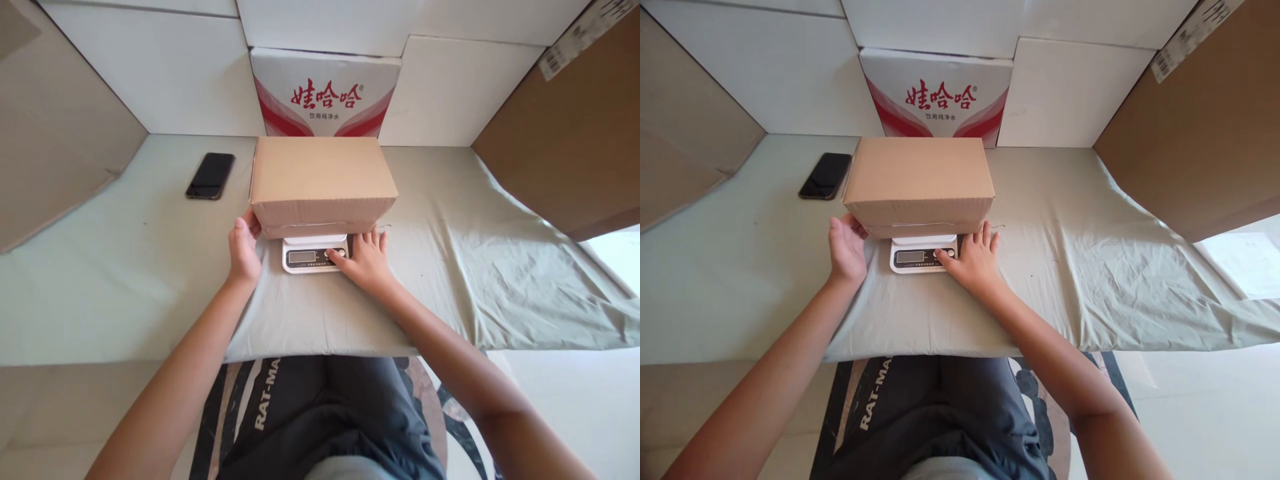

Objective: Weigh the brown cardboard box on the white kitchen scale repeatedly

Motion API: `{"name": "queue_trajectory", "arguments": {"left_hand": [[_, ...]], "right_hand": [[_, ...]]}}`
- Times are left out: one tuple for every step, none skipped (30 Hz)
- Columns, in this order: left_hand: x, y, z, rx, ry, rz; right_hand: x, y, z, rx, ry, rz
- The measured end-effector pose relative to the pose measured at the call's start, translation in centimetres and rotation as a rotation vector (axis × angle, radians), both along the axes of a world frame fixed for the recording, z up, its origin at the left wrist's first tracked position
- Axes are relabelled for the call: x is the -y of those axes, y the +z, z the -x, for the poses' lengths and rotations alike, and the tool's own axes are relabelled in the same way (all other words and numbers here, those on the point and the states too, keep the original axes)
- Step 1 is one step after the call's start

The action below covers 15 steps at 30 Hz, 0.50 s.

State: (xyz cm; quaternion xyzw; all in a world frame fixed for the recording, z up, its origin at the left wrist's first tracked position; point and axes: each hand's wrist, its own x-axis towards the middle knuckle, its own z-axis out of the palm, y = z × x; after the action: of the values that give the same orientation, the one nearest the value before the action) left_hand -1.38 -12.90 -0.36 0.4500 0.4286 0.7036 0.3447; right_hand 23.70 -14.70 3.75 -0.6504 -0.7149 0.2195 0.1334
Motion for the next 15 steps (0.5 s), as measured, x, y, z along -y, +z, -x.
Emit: {"name": "queue_trajectory", "arguments": {"left_hand": [[0.1,0.0,-0.1,0.002,-0.002,0.001],[0.1,0.0,-0.1,0.001,-0.003,0.003],[0.1,0.0,-0.2,-0.001,-0.005,0.006],[0.1,0.0,-0.2,-0.004,-0.007,0.009],[0.1,0.1,-0.2,-0.004,-0.007,0.015],[0.1,0.1,-0.2,-0.003,-0.003,0.019],[0.1,0.1,-0.1,0.001,0.003,0.021],[0.1,0.1,-0.1,0.004,0.011,0.019],[0.0,0.1,0.0,0.006,0.02,0.015],[0.0,0.1,0.0,0.008,0.026,0.007],[0.0,0.2,0.1,0.007,0.028,-0.001],[0.0,0.2,0.1,0.004,0.025,-0.008],[0.0,0.2,0.1,-0.001,0.021,-0.012],[0.0,0.2,0.1,-0.007,0.015,-0.014],[0.0,0.2,0.2,-0.014,0.008,-0.013]], "right_hand": [[0.0,0.1,0.1,-0.004,0.004,0.005],[-0.1,0.1,0.2,-0.009,0.007,0.008],[-0.1,0.2,0.3,-0.013,0.009,0.01],[0.0,0.2,0.3,-0.015,0.012,0.01],[0.0,0.3,0.4,-0.018,0.016,0.007],[0.1,0.3,0.4,-0.024,0.019,-0.002],[0.2,0.3,0.4,-0.037,0.021,-0.013],[0.2,0.3,0.2,-0.058,0.022,-0.022],[0.2,0.2,0.0,-0.087,0.018,-0.032],[0.2,0.1,-0.4,-0.119,0.01,-0.042],[0.1,-0.2,-0.8,-0.15,0.001,-0.052],[-0.2,-0.5,-1.4,-0.176,-0.008,-0.064],[-0.5,-0.9,-2.0,-0.194,-0.016,-0.083],[-0.9,-1.3,-2.7,-0.202,-0.016,-0.114],[-1.3,-1.6,-3.4,-0.202,-0.01,-0.155]]}}
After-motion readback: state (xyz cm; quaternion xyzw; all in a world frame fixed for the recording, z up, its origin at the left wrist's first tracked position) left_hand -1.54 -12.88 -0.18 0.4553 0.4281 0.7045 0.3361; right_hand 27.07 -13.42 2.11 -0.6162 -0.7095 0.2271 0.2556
